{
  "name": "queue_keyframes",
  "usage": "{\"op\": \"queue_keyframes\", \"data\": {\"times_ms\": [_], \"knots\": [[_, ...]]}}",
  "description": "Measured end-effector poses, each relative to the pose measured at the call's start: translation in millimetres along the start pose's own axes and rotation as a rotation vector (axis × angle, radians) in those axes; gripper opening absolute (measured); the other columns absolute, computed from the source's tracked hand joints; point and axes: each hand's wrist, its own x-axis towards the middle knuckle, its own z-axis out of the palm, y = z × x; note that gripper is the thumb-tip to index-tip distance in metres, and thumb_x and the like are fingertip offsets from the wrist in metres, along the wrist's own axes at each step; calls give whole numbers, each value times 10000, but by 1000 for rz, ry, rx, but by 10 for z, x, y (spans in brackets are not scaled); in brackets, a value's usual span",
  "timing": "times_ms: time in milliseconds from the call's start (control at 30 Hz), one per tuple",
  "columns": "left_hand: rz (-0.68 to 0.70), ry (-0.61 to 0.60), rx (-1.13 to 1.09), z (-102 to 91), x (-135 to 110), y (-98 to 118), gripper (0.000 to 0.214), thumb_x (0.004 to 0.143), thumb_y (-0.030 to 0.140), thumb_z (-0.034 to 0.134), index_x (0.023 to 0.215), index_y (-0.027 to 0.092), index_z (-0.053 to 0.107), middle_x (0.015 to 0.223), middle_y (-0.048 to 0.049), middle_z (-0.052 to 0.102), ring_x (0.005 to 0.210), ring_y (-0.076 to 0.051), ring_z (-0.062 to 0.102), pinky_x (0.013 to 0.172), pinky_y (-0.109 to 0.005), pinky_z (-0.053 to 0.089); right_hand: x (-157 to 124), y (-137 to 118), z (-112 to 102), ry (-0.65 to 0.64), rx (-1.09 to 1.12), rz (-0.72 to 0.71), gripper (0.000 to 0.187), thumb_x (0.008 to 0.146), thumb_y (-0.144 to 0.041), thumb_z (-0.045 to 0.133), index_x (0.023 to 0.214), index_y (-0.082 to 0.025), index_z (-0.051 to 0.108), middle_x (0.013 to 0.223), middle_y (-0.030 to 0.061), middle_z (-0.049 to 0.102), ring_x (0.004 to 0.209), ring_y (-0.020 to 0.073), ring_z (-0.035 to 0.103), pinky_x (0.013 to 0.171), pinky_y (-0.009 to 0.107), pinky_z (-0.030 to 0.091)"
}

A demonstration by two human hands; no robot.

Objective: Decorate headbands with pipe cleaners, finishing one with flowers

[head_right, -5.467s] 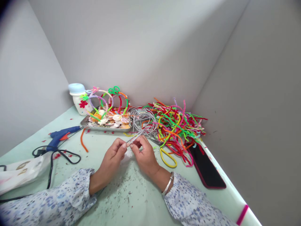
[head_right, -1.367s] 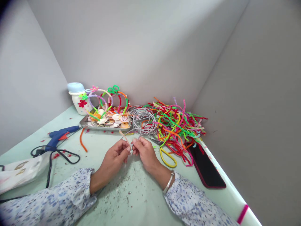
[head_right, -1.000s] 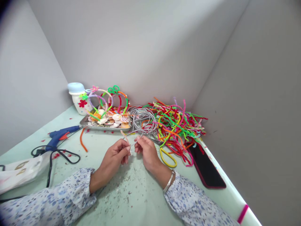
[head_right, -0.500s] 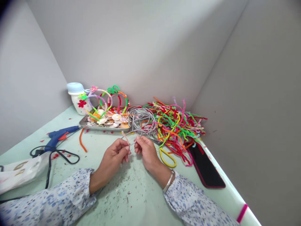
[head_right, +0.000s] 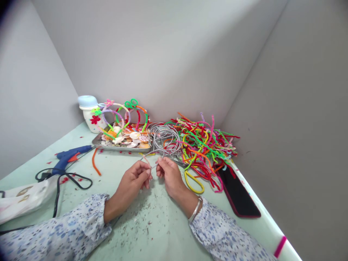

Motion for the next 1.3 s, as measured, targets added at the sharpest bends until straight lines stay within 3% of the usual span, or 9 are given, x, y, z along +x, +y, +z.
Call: {"op": "queue_keyframes", "data": {"times_ms": [200, 500, 1300], "knots": [[-42, -35, -30, -1, -12, -1, 254, 897, 389, 387, 835, 175, 508, 685, 16, 589, 467, -86, 518, 461, -208, 377, -6, -4, 0, -19, -20, -13, 263, 788, -412, 642, 688, -181, 569, 573, -39, 525, 479, 75, 454, 465, 196, 350], [-78, -29, 59, -19, 8, -54, 314, 872, 423, 439, 694, 171, 498, 573, 35, 549, 431, -81, 484, 453, -200, 371, -23, -24, 16, -25, -53, -8, 259, 779, -410, 650, 688, -178, 580, 574, -38, 526, 491, 78, 456, 481, 203, 349], [-53, -12, 205, 23, 23, -61, 274, 863, 411, 452, 709, 187, 485, 540, 57, 489, 418, -87, 417, 434, -209, 331, -13, 2, -15, -51, -29, 10, 256, 783, -409, 643, 703, -174, 578, 567, -44, 516, 493, 80, 442, 493, 209, 338]]}}
